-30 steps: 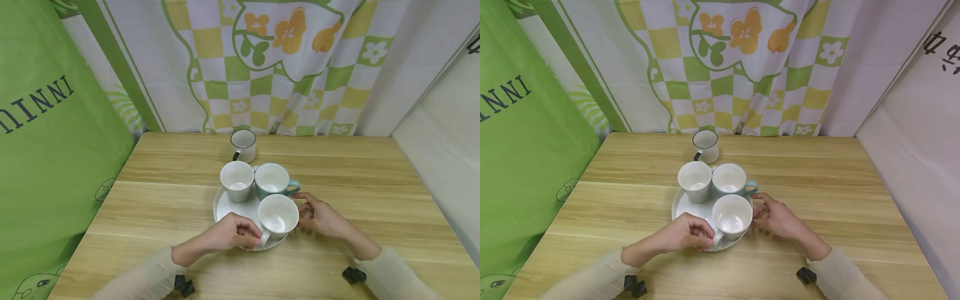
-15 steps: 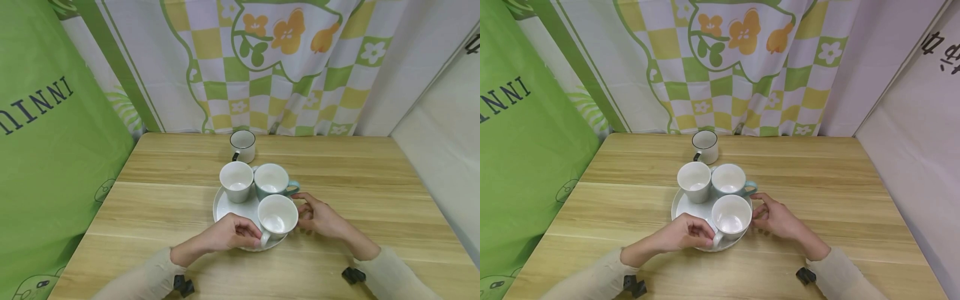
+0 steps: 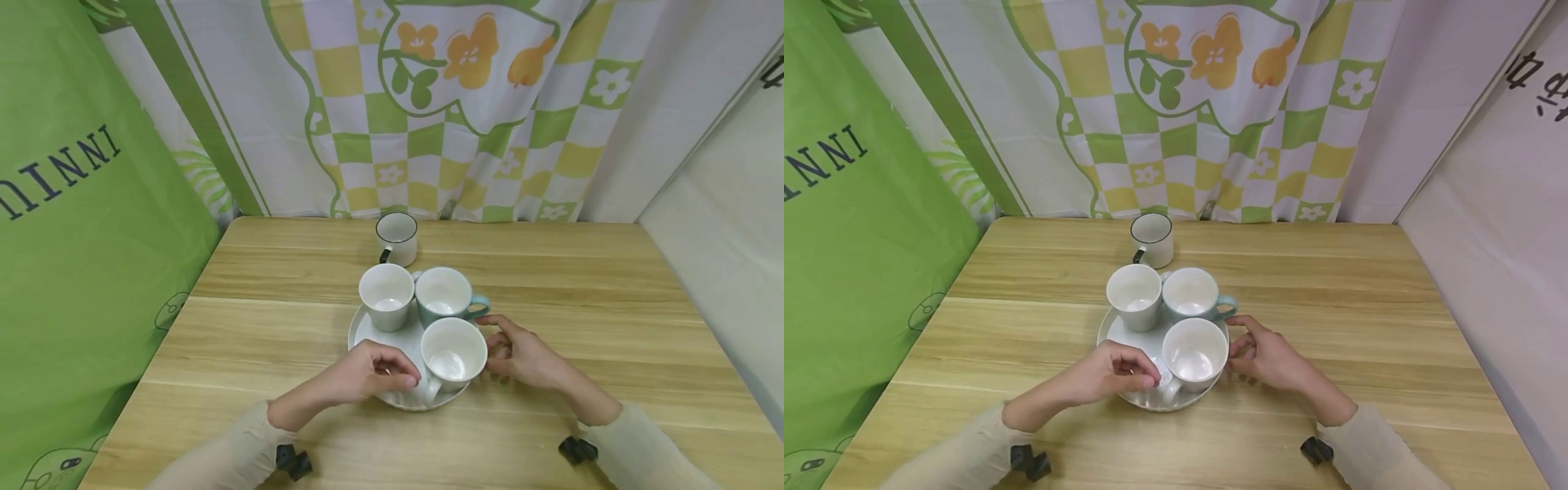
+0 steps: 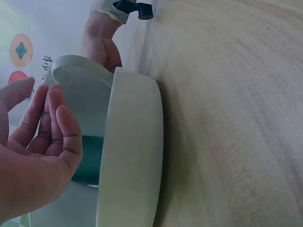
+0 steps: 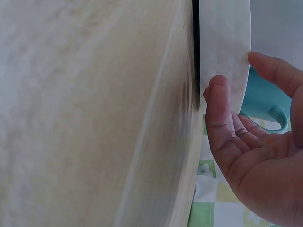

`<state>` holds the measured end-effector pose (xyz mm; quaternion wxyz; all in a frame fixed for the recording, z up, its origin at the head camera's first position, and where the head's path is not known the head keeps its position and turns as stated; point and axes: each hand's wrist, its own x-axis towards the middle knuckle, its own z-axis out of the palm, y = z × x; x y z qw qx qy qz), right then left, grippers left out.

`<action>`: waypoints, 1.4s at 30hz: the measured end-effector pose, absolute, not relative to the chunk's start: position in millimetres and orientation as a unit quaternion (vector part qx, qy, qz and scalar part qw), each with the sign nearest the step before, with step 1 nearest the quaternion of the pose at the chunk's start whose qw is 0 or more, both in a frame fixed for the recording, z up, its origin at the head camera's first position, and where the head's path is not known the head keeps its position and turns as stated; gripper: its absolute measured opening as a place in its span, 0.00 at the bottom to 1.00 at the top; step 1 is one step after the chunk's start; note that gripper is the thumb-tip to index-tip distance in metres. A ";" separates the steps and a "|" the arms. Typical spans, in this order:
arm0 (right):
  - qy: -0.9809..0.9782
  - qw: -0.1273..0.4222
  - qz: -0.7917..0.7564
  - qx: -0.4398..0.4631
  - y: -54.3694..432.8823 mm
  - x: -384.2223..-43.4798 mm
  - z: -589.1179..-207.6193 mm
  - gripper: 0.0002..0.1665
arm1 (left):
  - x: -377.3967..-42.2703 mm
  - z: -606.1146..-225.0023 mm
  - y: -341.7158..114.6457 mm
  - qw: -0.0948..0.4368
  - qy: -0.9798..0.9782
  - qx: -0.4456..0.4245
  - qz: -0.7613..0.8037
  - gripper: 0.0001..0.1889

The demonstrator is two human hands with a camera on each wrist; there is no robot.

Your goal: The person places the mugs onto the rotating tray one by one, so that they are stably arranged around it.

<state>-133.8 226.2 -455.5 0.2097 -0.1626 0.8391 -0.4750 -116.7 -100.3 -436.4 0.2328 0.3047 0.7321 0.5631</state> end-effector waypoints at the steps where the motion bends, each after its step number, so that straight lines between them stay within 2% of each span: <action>1: 0.840 0.209 -0.474 -0.163 226.2 -133.9 -455.7 0.45 | -117.1 -434.9 -101.0 0.230 0.733 0.304 0.563 0.08; 16: 0.834 0.209 -0.480 -0.173 226.7 -133.2 -455.5 0.44 | -133.8 -409.1 -107.1 0.210 0.746 0.300 0.556 0.08; 42: 0.845 0.200 -0.469 -0.164 225.3 -132.4 -453.0 0.44 | -173.0 -385.7 -120.7 0.184 0.779 0.214 0.560 0.09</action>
